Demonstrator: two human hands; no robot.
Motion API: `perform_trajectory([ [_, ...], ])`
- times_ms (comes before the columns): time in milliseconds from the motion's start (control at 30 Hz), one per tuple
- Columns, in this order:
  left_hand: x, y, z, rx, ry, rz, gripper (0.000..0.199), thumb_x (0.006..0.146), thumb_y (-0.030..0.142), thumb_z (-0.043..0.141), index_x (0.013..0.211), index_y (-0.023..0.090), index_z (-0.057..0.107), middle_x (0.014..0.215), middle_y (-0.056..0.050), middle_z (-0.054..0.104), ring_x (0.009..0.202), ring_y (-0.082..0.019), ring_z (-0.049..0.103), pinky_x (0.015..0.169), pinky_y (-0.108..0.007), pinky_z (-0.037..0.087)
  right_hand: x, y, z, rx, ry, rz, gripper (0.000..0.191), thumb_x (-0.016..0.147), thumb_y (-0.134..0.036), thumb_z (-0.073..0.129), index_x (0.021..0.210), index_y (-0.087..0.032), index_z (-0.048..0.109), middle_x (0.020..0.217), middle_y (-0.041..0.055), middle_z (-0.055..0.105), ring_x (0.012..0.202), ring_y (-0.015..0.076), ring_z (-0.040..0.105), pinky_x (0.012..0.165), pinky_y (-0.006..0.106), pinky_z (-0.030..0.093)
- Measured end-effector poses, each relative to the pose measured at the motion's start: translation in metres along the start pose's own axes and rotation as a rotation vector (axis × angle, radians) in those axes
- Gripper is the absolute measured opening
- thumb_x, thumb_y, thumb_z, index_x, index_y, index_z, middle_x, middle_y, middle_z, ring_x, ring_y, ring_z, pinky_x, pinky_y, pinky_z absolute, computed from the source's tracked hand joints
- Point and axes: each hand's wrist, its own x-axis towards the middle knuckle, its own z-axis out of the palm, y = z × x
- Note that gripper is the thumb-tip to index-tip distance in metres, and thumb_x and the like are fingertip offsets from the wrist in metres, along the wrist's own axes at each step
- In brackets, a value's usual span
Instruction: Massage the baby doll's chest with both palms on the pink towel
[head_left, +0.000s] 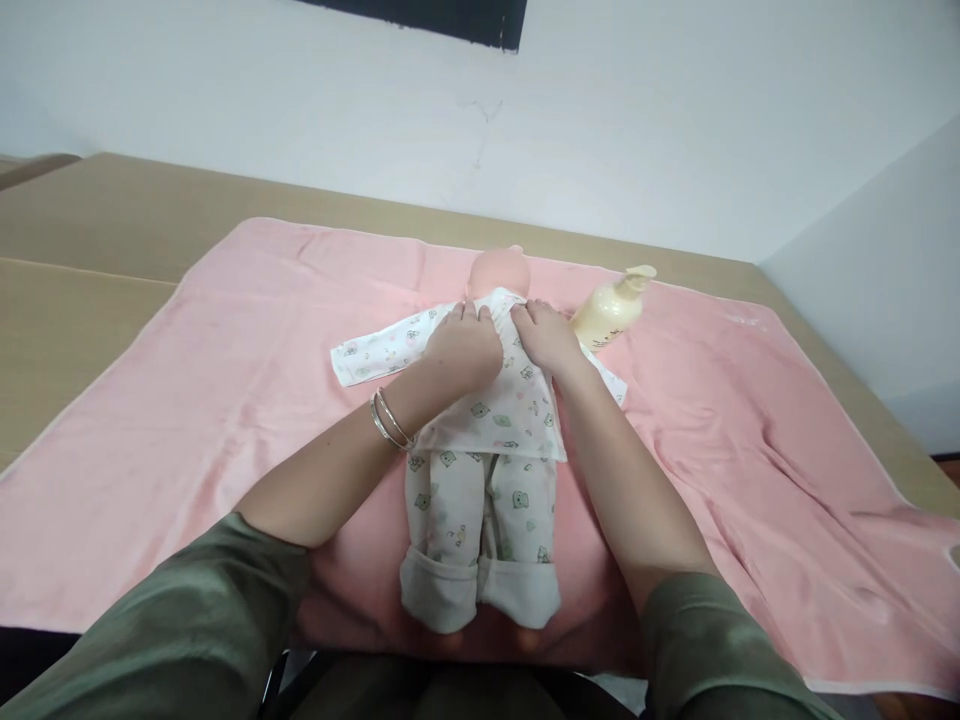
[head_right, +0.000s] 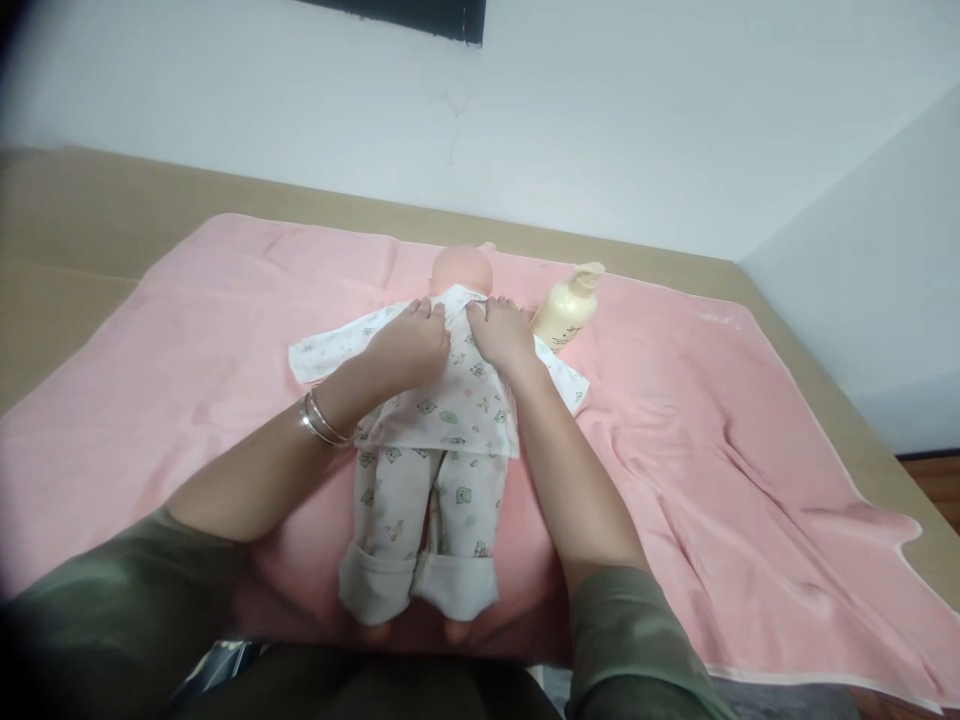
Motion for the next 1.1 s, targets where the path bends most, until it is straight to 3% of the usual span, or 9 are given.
perform_trajectory([
  [100, 0.011, -0.012, 0.001, 0.044, 0.015, 0.007, 0.038, 0.091, 0.009, 0.04, 0.109, 0.005, 0.074, 0.129, -0.027, 0.069, 0.128, -0.038, 0.062, 0.113, -0.054, 0.047, -0.017, -0.022, 0.003, -0.124, 0.034, -0.006, 0.06, 0.107, -0.033, 0.025, 0.146, 0.003, 0.054, 0.156, 0.0294, 0.054, 0.15, 0.0399, 0.046, 0.125, 0.056, 0.033],
  [167, 0.02, -0.021, 0.004, -0.053, 0.069, -0.096, 0.039, 0.096, 0.012, 0.035, 0.107, 0.007, 0.072, 0.122, -0.023, 0.071, 0.12, -0.034, 0.066, 0.106, -0.048, 0.052, -0.034, -0.04, 0.006, -0.174, 0.037, -0.024, 0.061, 0.106, -0.028, 0.028, 0.153, 0.009, 0.043, 0.162, 0.0324, 0.046, 0.155, 0.0423, 0.04, 0.127, 0.056, 0.031],
  [300, 0.03, -0.03, 0.011, -0.217, 0.116, -0.242, 0.044, 0.103, 0.019, 0.025, 0.113, 0.008, 0.067, 0.12, -0.021, 0.073, 0.111, -0.03, 0.069, 0.102, -0.044, 0.053, -0.06, -0.064, 0.008, -0.243, 0.01, -0.111, 0.063, 0.103, -0.019, 0.034, 0.158, 0.01, 0.034, 0.168, 0.0349, 0.034, 0.159, 0.0452, 0.033, 0.128, 0.057, 0.03],
  [400, 0.03, -0.029, 0.012, -0.202, 0.141, -0.244, 0.043, 0.104, 0.021, 0.025, 0.11, 0.01, 0.066, 0.119, -0.021, 0.073, 0.112, -0.031, 0.069, 0.103, -0.045, 0.052, -0.056, -0.059, 0.006, -0.217, -0.032, -0.164, 0.061, 0.1, -0.015, 0.032, 0.157, 0.009, 0.037, 0.168, 0.0334, 0.034, 0.161, 0.0418, 0.032, 0.13, 0.055, 0.029],
  [500, 0.027, -0.024, 0.011, -0.175, 0.154, -0.23, 0.043, 0.105, 0.023, 0.025, 0.108, 0.011, 0.066, 0.117, -0.021, 0.073, 0.111, -0.033, 0.069, 0.102, -0.046, 0.052, -0.032, -0.039, 0.006, -0.078, 0.002, -0.141, 0.056, 0.104, -0.022, 0.029, 0.148, 0.005, 0.049, 0.162, 0.0303, 0.047, 0.155, 0.0377, 0.042, 0.129, 0.052, 0.033],
  [667, 0.024, -0.021, 0.009, -0.188, 0.181, -0.221, 0.041, 0.104, 0.024, 0.027, 0.107, 0.012, 0.067, 0.114, -0.02, 0.074, 0.111, -0.031, 0.069, 0.103, -0.044, 0.051, -0.007, -0.015, 0.016, 0.057, 0.114, -0.03, 0.053, 0.105, -0.036, 0.032, 0.137, -0.004, 0.059, 0.155, 0.0262, 0.056, 0.15, 0.0401, 0.046, 0.126, 0.061, 0.032],
  [833, 0.025, -0.025, 0.008, -0.324, 0.194, -0.26, 0.04, 0.104, 0.03, 0.03, 0.103, 0.015, 0.066, 0.113, -0.018, 0.075, 0.105, -0.03, 0.069, 0.097, -0.043, 0.052, -0.021, -0.023, 0.004, 0.131, 0.095, -0.148, 0.046, 0.102, -0.03, 0.037, 0.135, -0.011, 0.062, 0.153, 0.0219, 0.059, 0.15, 0.0385, 0.047, 0.125, 0.063, 0.035],
  [1000, 0.026, -0.034, 0.006, -0.529, 0.253, -0.32, 0.038, 0.102, 0.033, 0.034, 0.102, 0.019, 0.069, 0.116, -0.013, 0.076, 0.108, -0.028, 0.069, 0.099, -0.041, 0.053, -0.034, -0.035, -0.009, 0.215, 0.164, -0.25, 0.054, 0.1, -0.024, 0.038, 0.152, -0.016, 0.051, 0.17, 0.0131, 0.043, 0.164, 0.0302, 0.027, 0.135, 0.059, 0.023],
  [1100, 0.027, -0.036, 0.005, -0.557, 0.307, -0.327, 0.04, 0.101, 0.03, 0.034, 0.109, 0.018, 0.071, 0.126, -0.013, 0.075, 0.117, -0.027, 0.068, 0.106, -0.041, 0.051, -0.033, -0.038, 0.001, 0.14, 0.148, -0.223, 0.054, 0.1, -0.022, 0.039, 0.151, -0.01, 0.052, 0.171, 0.0187, 0.04, 0.164, 0.0347, 0.028, 0.134, 0.062, 0.022],
])
